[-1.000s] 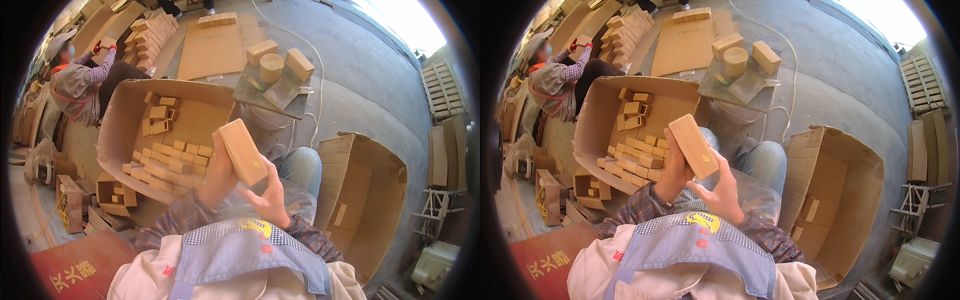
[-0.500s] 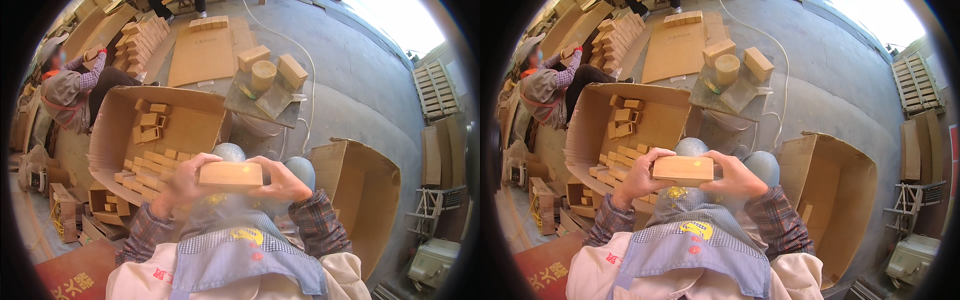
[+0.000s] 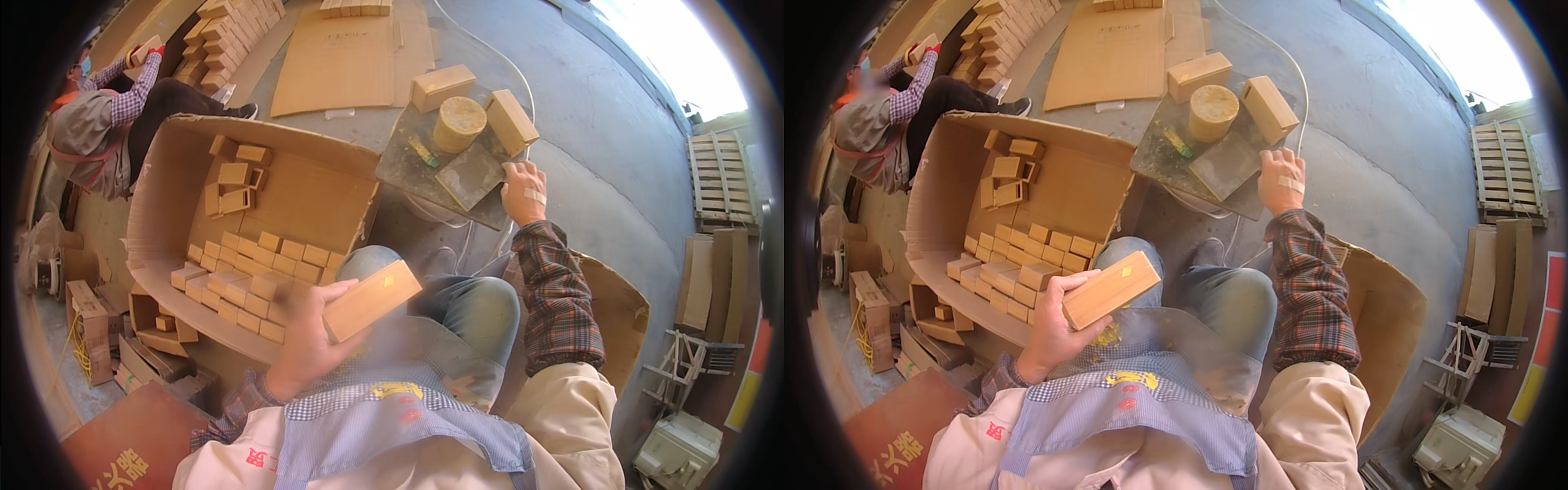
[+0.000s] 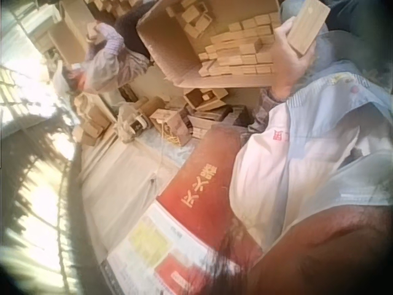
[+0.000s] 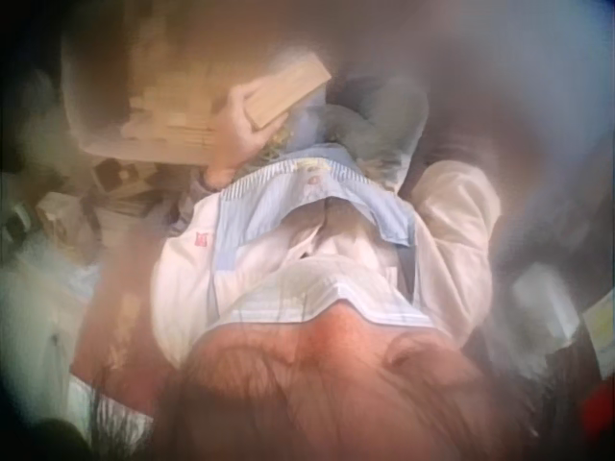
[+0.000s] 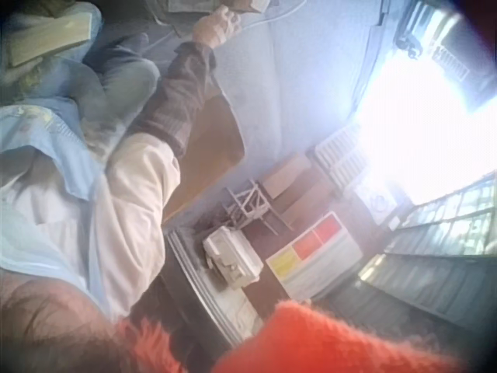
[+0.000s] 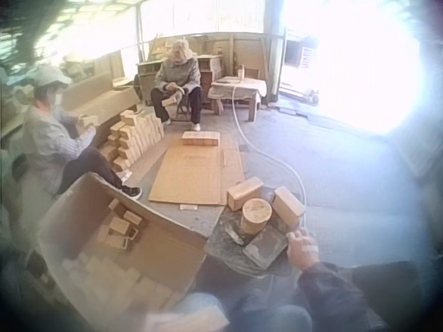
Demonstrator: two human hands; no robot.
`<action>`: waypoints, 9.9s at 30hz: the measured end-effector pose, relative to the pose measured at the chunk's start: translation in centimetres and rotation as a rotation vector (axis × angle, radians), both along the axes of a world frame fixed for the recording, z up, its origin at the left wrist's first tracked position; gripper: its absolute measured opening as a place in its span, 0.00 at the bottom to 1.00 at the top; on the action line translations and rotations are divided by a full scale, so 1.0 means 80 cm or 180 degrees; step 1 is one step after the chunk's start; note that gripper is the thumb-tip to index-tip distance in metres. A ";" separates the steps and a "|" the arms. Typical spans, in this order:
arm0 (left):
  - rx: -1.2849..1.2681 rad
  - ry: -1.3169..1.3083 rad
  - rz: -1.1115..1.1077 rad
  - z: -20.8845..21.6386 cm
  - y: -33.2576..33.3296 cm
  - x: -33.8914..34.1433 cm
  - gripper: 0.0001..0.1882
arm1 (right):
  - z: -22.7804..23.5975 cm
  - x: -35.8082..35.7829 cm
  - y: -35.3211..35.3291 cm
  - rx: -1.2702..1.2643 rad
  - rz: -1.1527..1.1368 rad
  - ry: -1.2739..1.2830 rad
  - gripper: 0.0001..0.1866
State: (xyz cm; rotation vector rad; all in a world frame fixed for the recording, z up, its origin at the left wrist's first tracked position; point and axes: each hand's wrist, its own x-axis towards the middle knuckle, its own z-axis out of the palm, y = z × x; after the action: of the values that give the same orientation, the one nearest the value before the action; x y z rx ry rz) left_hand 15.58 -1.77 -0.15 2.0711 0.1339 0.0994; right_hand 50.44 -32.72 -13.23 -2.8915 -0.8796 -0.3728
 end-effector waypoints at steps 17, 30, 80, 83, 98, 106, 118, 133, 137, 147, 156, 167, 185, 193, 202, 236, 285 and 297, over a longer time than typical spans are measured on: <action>0.0747 -0.0291 0.0201 0.003 -0.032 -0.046 0.34 | 0.118 -0.142 -0.014 0.0997 -0.0733 0.0994 0.21; 0.1418 -0.0212 0.0311 -0.009 -0.059 -0.081 0.42 | 0.151 -0.430 0.118 0.1605 -0.0112 0.1567 0.28; 0.1406 0.0281 0.0281 0.001 -0.060 -0.074 0.39 | 0.107 -0.364 0.065 0.3313 -0.0915 0.2614 0.18; 0.1504 0.0416 0.0192 0.013 -0.054 -0.071 0.37 | 0.104 -0.369 0.065 0.4414 -0.1091 0.3631 0.15; 0.2023 0.0579 -0.0370 -0.006 -0.050 -0.030 0.34 | 0.156 -0.340 0.067 0.2027 -0.0127 0.3481 0.14; 0.2028 0.0496 -0.0320 -0.005 -0.055 -0.027 0.32 | 0.123 -0.366 0.080 0.2386 -0.0460 0.3424 0.14; 0.1999 0.0442 -0.0304 -0.010 -0.053 -0.025 0.33 | 0.112 -0.362 0.091 0.2674 -0.0473 0.3372 0.12; 0.2055 0.0488 -0.0355 -0.014 -0.052 -0.028 0.36 | 0.110 -0.368 0.097 0.3283 -0.0503 0.3355 0.10; 0.2152 0.0343 -0.0408 -0.012 -0.053 -0.028 0.37 | 0.107 -0.369 0.102 0.3179 -0.0821 0.3483 0.11; 0.2122 0.0769 -0.0231 -0.013 -0.067 -0.035 0.39 | 0.117 -0.426 0.112 0.4502 -0.1955 0.4485 0.12; 0.2275 0.0654 -0.0200 -0.019 -0.078 -0.039 0.35 | 0.096 -0.427 0.138 0.4995 -0.2079 0.3894 0.12; 0.2121 0.1103 -0.0226 -0.010 -0.081 -0.030 0.33 | 0.073 -0.418 0.143 0.5088 -0.1980 0.3637 0.14; -0.0140 0.0489 -0.0918 -0.040 -0.043 -0.050 0.43 | 0.084 -0.438 0.102 0.4815 -0.1226 0.4662 0.10; -0.0124 0.0293 -0.0862 -0.054 -0.056 -0.061 0.40 | 0.072 -0.464 0.110 0.4293 -0.1505 0.3517 0.13; -0.0007 0.0085 -0.0551 -0.067 -0.073 -0.067 0.31 | 0.073 -0.459 0.112 0.4363 -0.1455 0.2845 0.14; -0.0161 0.0262 -0.0476 -0.070 -0.074 -0.068 0.32 | 0.075 -0.459 0.104 0.4752 -0.1569 0.3760 0.13; -0.0096 0.0065 -0.0439 -0.068 -0.074 -0.070 0.32 | 0.050 -0.465 0.101 0.4264 -0.1432 0.3461 0.17; -0.0345 0.0307 -0.0447 -0.073 -0.068 -0.078 0.38 | 0.091 -0.413 0.055 0.4534 -0.1710 0.4388 0.13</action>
State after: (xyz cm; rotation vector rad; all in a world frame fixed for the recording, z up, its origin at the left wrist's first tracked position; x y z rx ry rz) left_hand 9.31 -7.22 -5.96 1.9710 0.0512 -0.0921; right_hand 17.42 -28.32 -5.96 -1.3166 0.3600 0.6604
